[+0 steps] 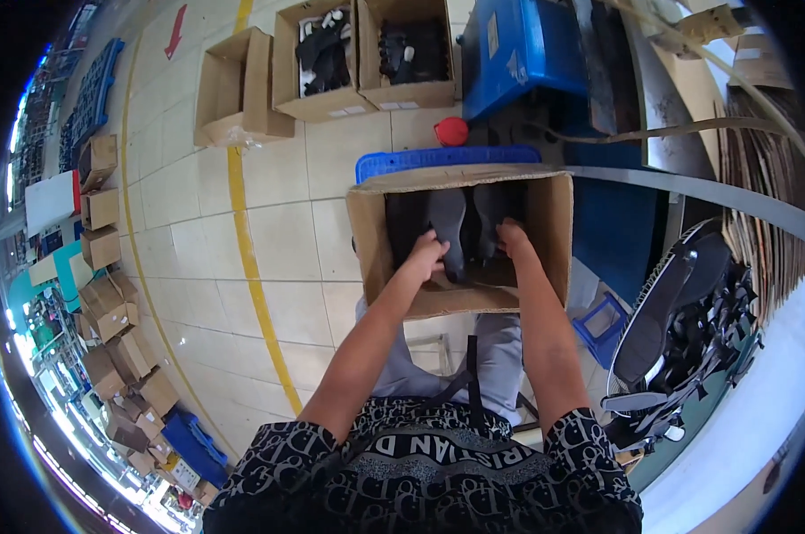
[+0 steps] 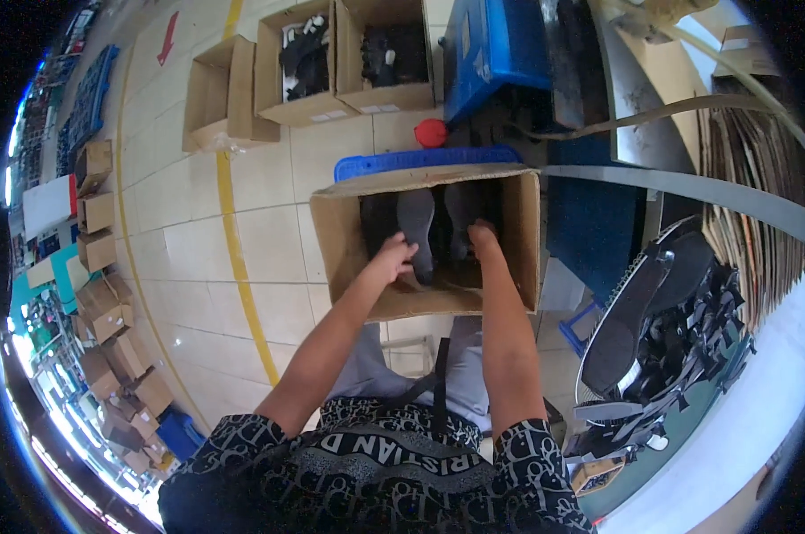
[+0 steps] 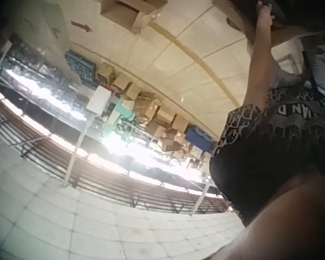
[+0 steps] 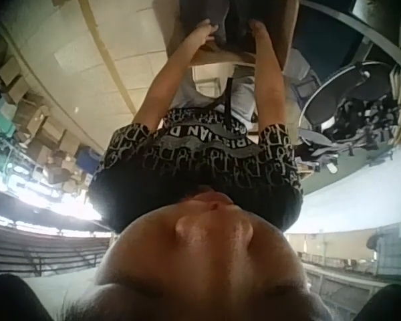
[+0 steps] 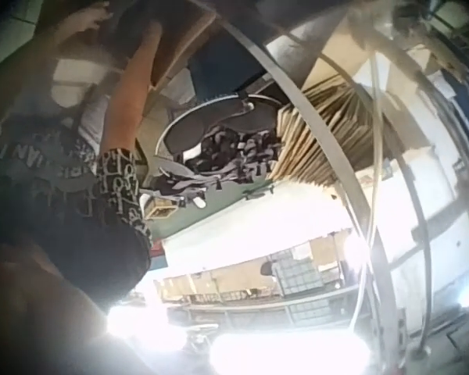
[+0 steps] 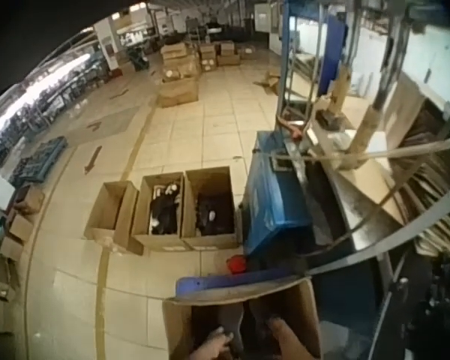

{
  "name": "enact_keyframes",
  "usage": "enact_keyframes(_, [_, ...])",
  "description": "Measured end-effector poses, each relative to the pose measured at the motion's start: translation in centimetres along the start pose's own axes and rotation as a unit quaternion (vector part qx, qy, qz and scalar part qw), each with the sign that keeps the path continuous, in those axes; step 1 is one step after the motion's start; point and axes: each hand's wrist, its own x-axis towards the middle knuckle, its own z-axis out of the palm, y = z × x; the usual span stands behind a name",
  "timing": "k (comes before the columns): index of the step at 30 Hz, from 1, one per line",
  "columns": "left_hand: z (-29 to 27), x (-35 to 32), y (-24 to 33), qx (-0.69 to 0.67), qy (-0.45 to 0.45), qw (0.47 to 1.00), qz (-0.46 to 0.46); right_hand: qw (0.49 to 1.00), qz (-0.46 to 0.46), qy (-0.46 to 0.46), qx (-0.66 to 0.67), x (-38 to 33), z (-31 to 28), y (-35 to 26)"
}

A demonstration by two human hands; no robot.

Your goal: The recorder is collecting and organizing shoe sole components into a cardboard box in a manufacturing setting.

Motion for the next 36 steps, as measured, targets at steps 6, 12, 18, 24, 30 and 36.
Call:
enact_keyframes(6, [-0.5, 10.0, -0.7, 0.035, -0.006, 0.999, -0.018, 0.991, -0.126, -0.025, -0.028, 5.0, 5.2, 3.0])
enact_keyframes(12, [0.4, 13.8, -4.7, 0.065, 0.066, 0.995, -0.041, 0.985, -0.078, 0.077, -0.134, 5.7, 5.4, 5.4])
enact_keyframes(18, [-2.5, 14.0, -6.3, 0.135, 0.115, 0.982, 0.067, 0.979, -0.160, 0.051, -0.119, 6.8, 7.9, 5.6])
enact_keyframes(24, [-0.4, 13.8, -5.4, 0.185, 0.131, 0.960, 0.163, 0.984, -0.173, 0.032, -0.033, 11.9, 7.2, 7.9])
enact_keyframes(30, [-4.5, 13.4, -3.0, 0.309, 0.152, 0.925, 0.159, 0.916, -0.304, 0.068, -0.254, 5.4, 6.5, 1.1])
enact_keyframes(36, [-3.6, 1.5, 0.2, 0.248, 0.010, 0.953, 0.174, 0.909, -0.251, 0.052, -0.329, -8.8, 1.2, -2.6])
